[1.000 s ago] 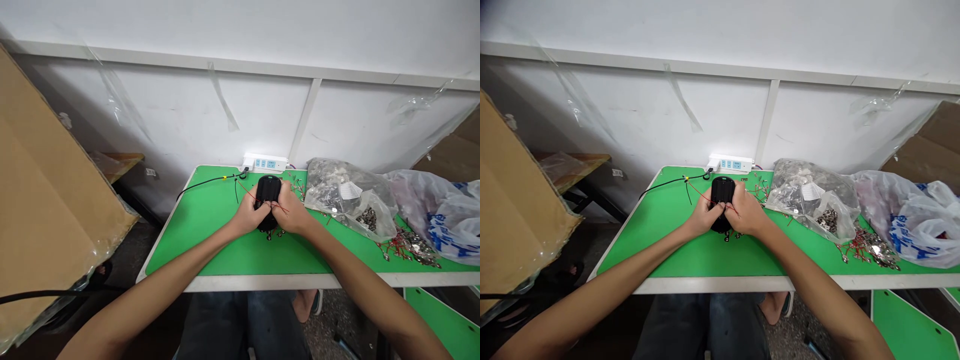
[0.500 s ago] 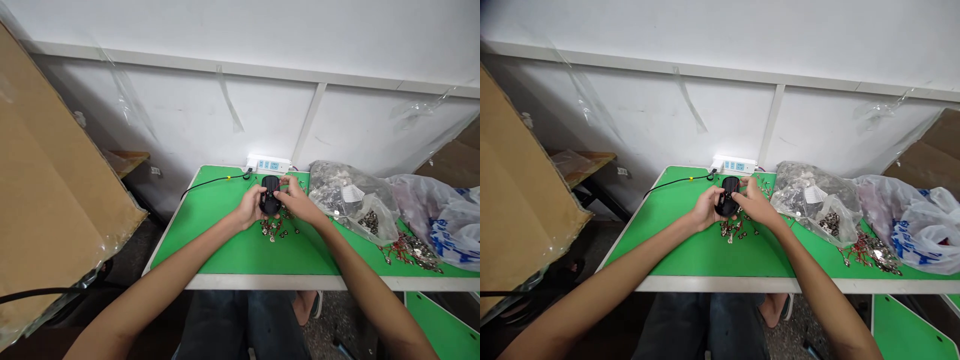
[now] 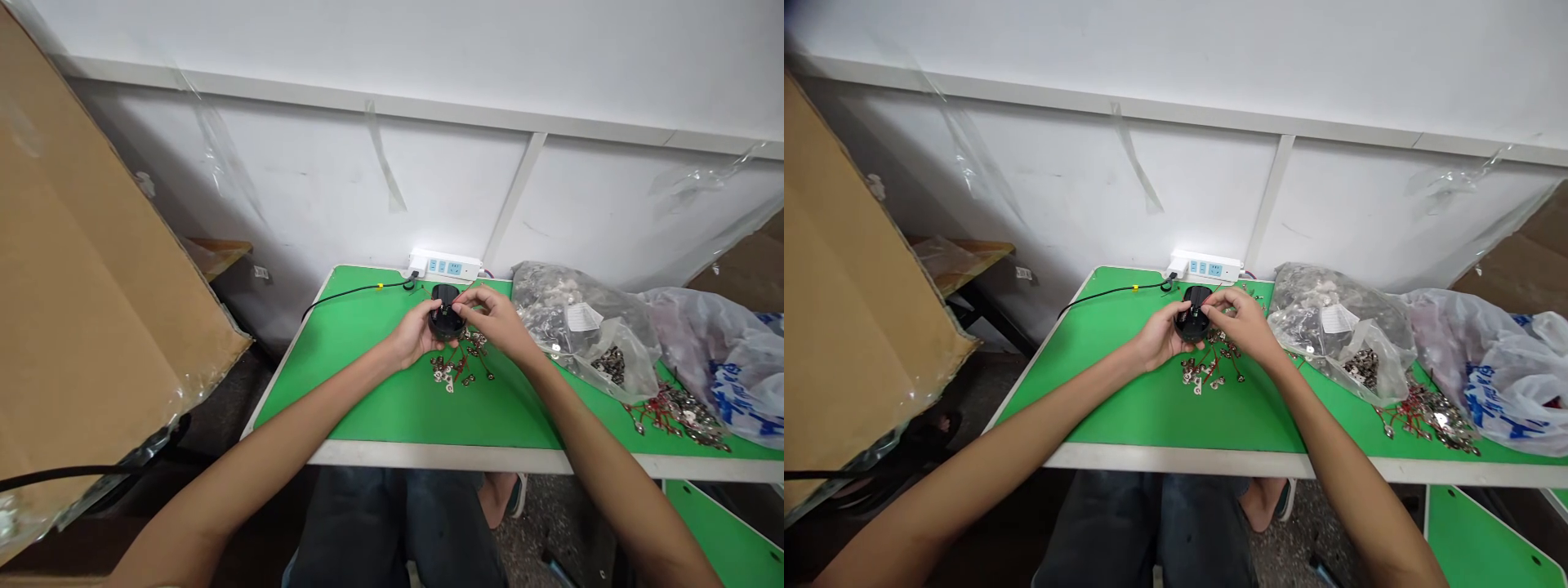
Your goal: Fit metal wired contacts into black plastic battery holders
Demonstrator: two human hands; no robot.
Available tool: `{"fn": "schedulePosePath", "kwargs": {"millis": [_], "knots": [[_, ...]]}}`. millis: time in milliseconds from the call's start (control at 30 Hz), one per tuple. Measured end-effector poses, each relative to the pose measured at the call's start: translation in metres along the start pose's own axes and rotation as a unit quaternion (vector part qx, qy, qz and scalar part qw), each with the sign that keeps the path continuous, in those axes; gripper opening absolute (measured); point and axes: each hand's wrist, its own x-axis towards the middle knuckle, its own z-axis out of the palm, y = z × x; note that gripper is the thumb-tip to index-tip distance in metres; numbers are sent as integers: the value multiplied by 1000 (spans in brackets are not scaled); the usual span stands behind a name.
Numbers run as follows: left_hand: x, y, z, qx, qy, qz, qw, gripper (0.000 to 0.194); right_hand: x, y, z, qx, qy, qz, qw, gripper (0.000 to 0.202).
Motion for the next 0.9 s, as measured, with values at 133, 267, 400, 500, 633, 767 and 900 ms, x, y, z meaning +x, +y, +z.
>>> {"fn": "schedulePosePath", "kwargs": {"millis": [133,267,400,500,633,767,900], "knots": [[1,-2,1,-4,9,-1,1000,29,-1,0,4,-7,10,-9,1000,28],[2,-6,-1,4,6,10,1000,24,-2,0,7,-29,12,-18,999,26],[3,-8,-2,-1,14,12,1000,22,-3,1,8,-73,10,-32,997,21],[3,-9,-2,-13,22,15,1000,20,-3,2,11,-97,10,-46,994,17],[2,-10,-1,-25,31,30,999,18,-3,5,17,-102,15,-65,993,15],[3,-12,-2,-43,43,35,998,14,-2,10,22,-90,11,-64,994,12],[3,-13,-3,-50,50,37,997,13,-1,13,25,-90,7,-63,994,10]]}}
